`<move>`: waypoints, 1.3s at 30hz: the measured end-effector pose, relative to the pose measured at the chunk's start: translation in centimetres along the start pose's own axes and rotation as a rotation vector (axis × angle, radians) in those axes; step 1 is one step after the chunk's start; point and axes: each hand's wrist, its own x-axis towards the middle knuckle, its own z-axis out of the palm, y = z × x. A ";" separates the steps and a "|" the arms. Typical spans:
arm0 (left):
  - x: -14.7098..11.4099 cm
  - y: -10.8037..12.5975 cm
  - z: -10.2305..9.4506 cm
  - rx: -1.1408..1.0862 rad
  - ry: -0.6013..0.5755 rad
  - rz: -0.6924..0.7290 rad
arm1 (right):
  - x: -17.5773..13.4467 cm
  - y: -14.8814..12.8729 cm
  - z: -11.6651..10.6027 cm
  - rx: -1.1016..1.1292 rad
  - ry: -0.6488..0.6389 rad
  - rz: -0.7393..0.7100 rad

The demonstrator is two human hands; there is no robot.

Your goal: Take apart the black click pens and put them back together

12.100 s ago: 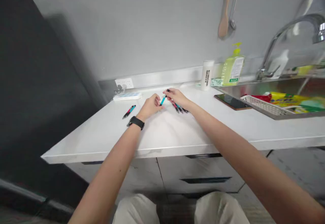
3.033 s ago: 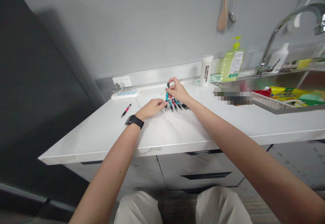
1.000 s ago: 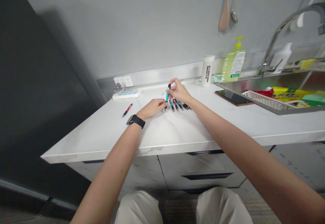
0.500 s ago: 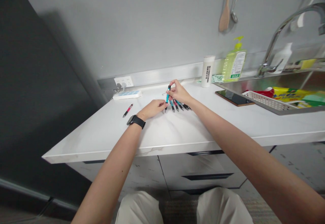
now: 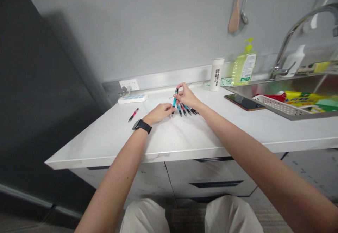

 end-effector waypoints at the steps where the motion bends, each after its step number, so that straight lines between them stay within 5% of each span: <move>1: 0.0 0.0 0.0 0.000 0.001 0.000 | 0.0 0.0 0.0 0.004 0.001 0.004; 39: -0.1 0.4 -0.2 0.040 0.059 -0.065 | 0.3 0.3 0.2 0.091 0.005 -0.010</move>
